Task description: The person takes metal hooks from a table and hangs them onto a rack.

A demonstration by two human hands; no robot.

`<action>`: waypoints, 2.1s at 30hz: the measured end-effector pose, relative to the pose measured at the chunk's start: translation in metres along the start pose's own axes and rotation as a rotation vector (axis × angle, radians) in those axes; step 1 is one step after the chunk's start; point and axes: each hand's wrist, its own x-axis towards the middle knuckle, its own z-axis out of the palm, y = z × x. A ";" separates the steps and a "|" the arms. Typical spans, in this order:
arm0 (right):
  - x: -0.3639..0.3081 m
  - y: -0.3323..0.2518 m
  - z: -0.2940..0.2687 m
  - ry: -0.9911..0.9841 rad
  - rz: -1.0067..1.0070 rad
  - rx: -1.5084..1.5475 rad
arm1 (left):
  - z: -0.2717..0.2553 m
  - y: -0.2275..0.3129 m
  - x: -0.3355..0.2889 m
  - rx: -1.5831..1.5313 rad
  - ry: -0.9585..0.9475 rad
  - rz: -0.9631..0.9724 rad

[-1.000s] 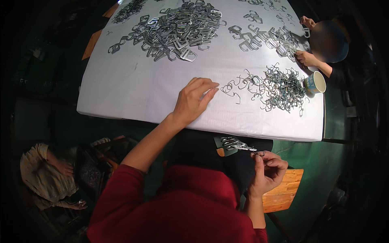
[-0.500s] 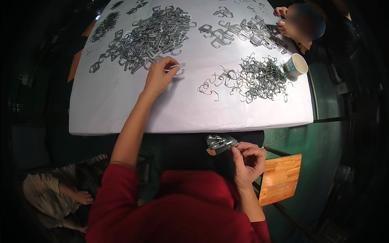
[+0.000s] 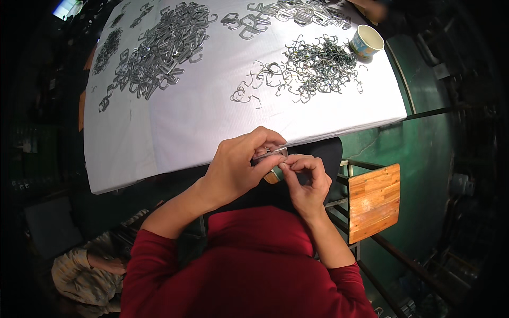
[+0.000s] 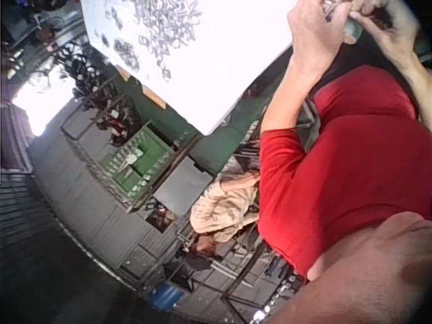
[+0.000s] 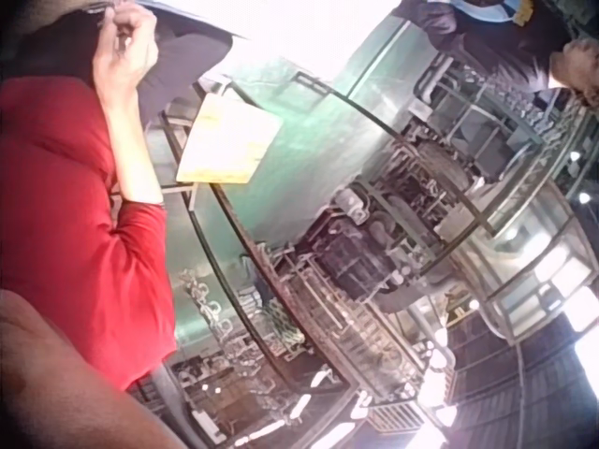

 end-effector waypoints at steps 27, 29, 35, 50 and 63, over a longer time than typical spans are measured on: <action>0.166 0.119 0.011 -0.595 -0.221 -0.909 | 0.011 -0.016 -0.031 -0.046 0.046 0.011; 0.164 0.121 0.011 -0.560 -0.184 -0.851 | 0.011 -0.017 -0.033 -0.045 0.047 0.017; 0.174 0.121 0.019 -0.696 -0.357 -0.895 | 0.009 -0.012 -0.033 -0.044 0.047 0.035; 0.165 0.120 0.013 -0.436 -0.040 -0.543 | 0.014 -0.010 -0.035 -0.035 0.142 0.059; 0.046 -0.044 -0.031 -0.280 0.616 0.292 | 0.019 -0.011 -0.035 0.066 0.213 0.116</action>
